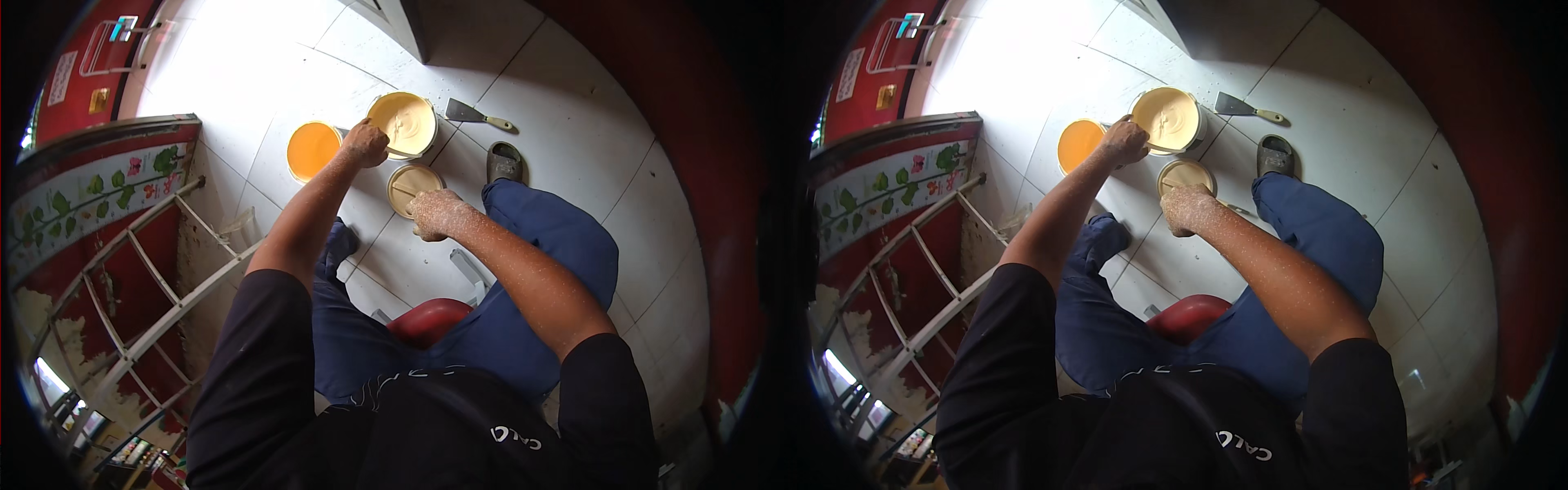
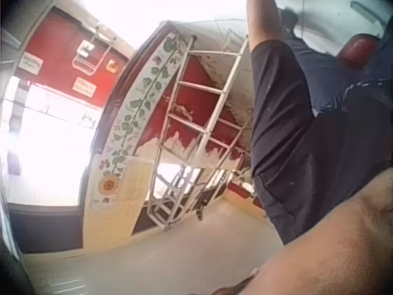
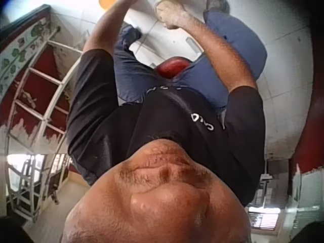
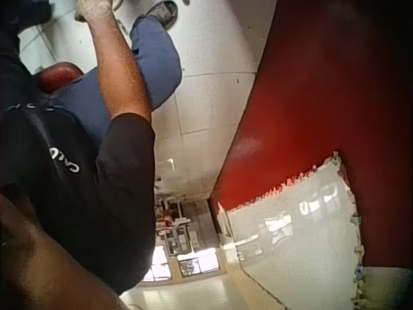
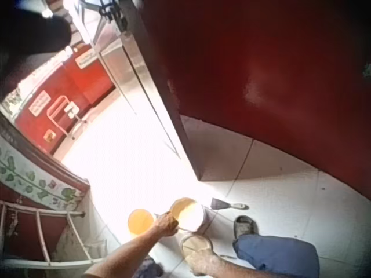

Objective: Mixing yellow and white paint in buckets using a stick and a putty knife.

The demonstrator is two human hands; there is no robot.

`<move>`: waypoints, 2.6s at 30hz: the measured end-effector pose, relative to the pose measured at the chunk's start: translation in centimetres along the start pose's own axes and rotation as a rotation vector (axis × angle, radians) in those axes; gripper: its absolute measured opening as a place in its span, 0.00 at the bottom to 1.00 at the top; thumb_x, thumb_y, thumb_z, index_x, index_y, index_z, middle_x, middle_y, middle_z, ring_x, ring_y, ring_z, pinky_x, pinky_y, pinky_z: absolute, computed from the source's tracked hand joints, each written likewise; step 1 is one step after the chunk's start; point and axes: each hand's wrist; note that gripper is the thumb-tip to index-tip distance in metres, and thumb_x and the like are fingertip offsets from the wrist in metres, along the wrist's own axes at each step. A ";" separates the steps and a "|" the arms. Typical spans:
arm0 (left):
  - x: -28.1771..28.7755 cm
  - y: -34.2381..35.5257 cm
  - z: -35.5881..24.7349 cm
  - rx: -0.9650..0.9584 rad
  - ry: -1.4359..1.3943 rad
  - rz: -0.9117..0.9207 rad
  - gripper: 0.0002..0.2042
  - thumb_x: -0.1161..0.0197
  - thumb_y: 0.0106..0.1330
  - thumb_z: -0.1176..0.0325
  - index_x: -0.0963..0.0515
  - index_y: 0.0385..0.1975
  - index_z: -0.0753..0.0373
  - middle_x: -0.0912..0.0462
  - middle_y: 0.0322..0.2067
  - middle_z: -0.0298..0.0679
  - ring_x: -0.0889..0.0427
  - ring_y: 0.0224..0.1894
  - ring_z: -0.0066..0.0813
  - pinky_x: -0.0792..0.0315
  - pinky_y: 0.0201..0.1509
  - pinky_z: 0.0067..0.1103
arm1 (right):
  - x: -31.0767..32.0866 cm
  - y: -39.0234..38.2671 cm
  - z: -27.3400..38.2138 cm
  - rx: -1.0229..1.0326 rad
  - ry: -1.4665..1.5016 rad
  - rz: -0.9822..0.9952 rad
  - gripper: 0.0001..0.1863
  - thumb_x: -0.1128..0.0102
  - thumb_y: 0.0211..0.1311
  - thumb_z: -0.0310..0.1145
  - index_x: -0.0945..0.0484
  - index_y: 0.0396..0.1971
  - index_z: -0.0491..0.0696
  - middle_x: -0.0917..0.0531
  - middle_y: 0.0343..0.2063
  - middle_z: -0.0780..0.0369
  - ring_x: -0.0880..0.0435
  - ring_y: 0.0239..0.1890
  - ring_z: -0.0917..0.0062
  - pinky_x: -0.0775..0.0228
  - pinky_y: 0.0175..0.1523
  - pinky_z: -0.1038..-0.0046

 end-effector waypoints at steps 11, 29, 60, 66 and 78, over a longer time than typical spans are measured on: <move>4.3 1.1 -1.3 -0.021 -0.129 0.035 0.12 0.41 0.50 0.61 0.21 0.22 0.65 0.20 0.24 0.49 0.19 0.30 0.44 0.25 0.37 0.32 | -0.3 0.4 -0.1 -0.023 0.037 0.061 0.19 0.43 0.45 0.27 0.20 0.42 0.48 0.20 0.45 0.57 0.20 0.47 0.65 0.27 0.46 0.60; 7.1 -12.5 -4.9 0.510 -1.704 -0.311 0.14 0.44 0.62 0.61 0.25 0.30 0.69 0.33 0.18 0.30 0.34 0.20 0.19 0.37 0.25 0.18 | -8.5 7.2 -13.0 -0.561 0.574 -0.291 0.19 0.53 0.57 0.38 0.21 0.38 0.39 0.19 0.37 0.50 0.18 0.38 0.63 0.27 0.46 0.66; 9.0 -19.2 2.2 0.517 -1.795 -0.842 0.19 0.46 0.52 0.61 0.23 0.27 0.77 0.21 0.30 0.60 0.19 0.39 0.50 0.25 0.45 0.33 | 1.4 14.2 -5.3 -0.048 1.355 -0.405 0.34 0.58 0.65 0.54 0.46 0.63 0.47 0.38 0.61 0.58 0.43 0.64 0.69 0.50 0.67 0.67; 9.3 -20.3 2.6 0.592 -1.774 -0.818 0.19 0.44 0.50 0.63 0.24 0.32 0.78 0.20 0.31 0.59 0.19 0.39 0.49 0.25 0.46 0.32 | 6.3 10.8 -1.7 0.040 1.717 -0.357 0.23 0.58 0.67 0.46 0.39 0.55 0.49 0.28 0.49 0.60 0.29 0.52 0.70 0.33 0.56 0.66; 9.7 -16.6 1.8 0.548 -1.754 -0.736 0.19 0.43 0.49 0.67 0.25 0.35 0.78 0.20 0.35 0.57 0.19 0.42 0.46 0.25 0.46 0.31 | 6.2 12.1 -5.9 -0.085 1.835 -0.452 0.25 0.60 0.65 0.51 0.34 0.53 0.48 0.26 0.48 0.58 0.27 0.50 0.67 0.32 0.54 0.61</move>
Point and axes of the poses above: each hand's wrist, its own y-axis towards the middle knuckle, its own x-axis out of the back of the hand, z = x × y
